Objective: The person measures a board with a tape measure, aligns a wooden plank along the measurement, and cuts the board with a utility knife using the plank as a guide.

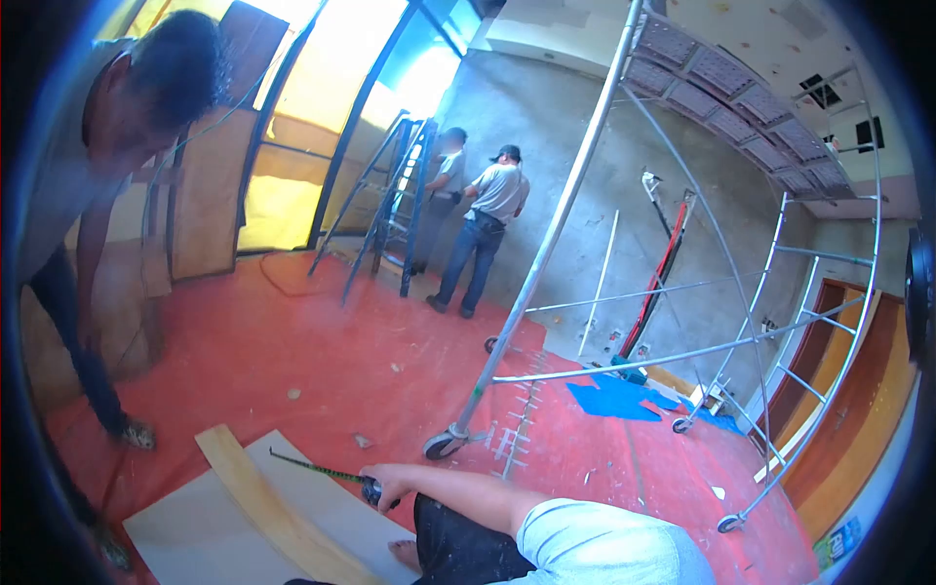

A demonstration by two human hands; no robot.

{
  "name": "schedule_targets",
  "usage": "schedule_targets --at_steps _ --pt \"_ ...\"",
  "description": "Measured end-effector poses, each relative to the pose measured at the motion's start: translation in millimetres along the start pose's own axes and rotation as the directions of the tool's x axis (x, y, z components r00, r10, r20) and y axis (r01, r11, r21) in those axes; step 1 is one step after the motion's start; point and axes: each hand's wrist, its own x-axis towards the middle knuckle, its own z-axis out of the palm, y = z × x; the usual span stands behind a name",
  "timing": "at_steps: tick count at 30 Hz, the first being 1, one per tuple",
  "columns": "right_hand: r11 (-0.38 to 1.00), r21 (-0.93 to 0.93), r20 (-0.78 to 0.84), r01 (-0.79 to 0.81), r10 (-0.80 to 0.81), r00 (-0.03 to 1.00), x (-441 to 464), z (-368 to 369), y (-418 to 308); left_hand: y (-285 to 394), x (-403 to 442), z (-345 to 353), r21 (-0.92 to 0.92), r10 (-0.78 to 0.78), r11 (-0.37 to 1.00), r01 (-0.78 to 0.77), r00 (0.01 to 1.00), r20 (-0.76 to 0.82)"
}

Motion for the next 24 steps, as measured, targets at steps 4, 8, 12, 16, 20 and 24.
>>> schedule_targets --at_steps 4,8,12,16,20,24 --pt "0.995 0.084 0.036 0.057 -0.061 0.997 2 3 12 -26 -9 5 -0.056 -0.023 0.998 0.022 1.000 -0.007" --pt "0.985 -0.008 -0.007 0.174 -0.174 0.985 4 2 10 -56 -22 8 -0.127 -0.058 0.990 0.056 0.998 -0.014" --pt "0.973 -0.078 -0.010 0.218 -0.219 0.976 -2 -1 -2 -96 -33 16 -0.248 -0.112 0.964 0.101 0.993 -0.029" --pt "0.970 -0.111 0.068 0.216 -0.209 0.976 -5 -9 -3 -213 -105 59 -0.403 -0.228 0.894 0.194 0.973 -0.037" --pt "0.995 -0.015 0.079 0.102 -0.101 0.992 -14 -24 -41 -215 -165 46 -0.269 -0.339 0.905 0.328 0.941 0.007" --pt "0.985 -0.020 0.050 0.169 -0.167 0.985 -13 -20 -34 -147 -148 19 -0.096 -0.297 0.949 0.301 0.953 0.054"
